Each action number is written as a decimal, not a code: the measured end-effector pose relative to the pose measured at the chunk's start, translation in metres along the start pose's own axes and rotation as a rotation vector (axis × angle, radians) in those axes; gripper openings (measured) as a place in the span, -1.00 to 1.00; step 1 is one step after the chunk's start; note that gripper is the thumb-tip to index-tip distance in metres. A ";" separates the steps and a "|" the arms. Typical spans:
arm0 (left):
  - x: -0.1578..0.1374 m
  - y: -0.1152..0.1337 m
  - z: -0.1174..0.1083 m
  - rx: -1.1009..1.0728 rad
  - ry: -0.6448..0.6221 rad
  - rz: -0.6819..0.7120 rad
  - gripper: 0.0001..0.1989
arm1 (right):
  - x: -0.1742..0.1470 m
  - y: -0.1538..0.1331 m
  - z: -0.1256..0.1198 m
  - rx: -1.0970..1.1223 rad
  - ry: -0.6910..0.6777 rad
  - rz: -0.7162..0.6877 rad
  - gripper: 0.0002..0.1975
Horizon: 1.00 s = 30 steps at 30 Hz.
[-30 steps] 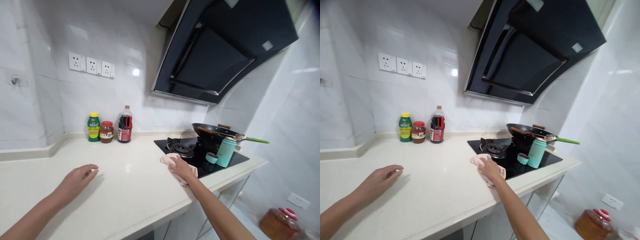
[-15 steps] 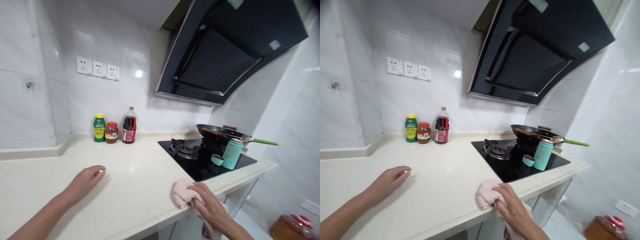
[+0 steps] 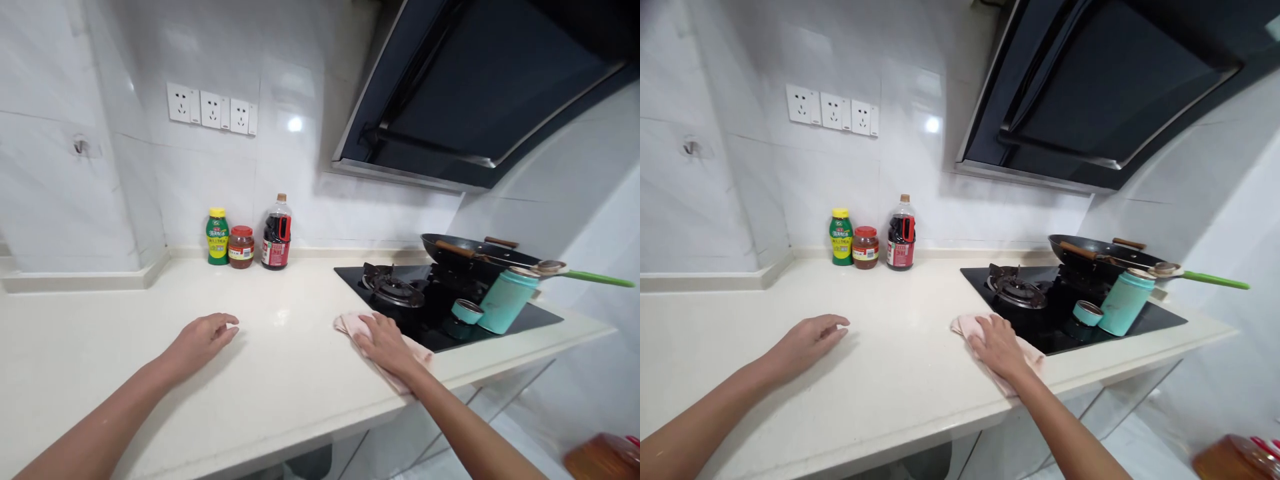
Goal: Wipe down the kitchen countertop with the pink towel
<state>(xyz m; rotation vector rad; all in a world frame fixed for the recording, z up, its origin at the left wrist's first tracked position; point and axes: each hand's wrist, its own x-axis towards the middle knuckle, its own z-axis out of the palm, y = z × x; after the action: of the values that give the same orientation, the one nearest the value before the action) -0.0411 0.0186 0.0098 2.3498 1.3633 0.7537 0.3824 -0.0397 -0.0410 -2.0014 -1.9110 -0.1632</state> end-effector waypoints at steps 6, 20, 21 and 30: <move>0.002 -0.009 0.002 -0.039 0.059 0.056 -0.55 | -0.015 -0.153 0.011 0.168 -0.174 -0.279 -0.46; -0.057 0.052 0.007 0.127 0.024 0.129 -0.58 | -0.031 -0.138 -0.004 0.732 0.169 -0.451 -0.72; -0.065 0.058 0.013 0.201 -0.027 0.120 -0.55 | -0.029 -0.104 -0.007 0.701 0.222 -0.407 -0.71; -0.061 0.152 0.087 0.387 -0.297 0.075 -0.17 | -0.034 0.106 0.016 0.402 0.318 0.012 -0.48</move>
<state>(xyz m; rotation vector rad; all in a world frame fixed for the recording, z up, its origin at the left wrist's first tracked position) 0.0919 -0.1104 0.0003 2.6811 1.3921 0.1498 0.4819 -0.0683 -0.0864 -1.6127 -1.5847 -0.0789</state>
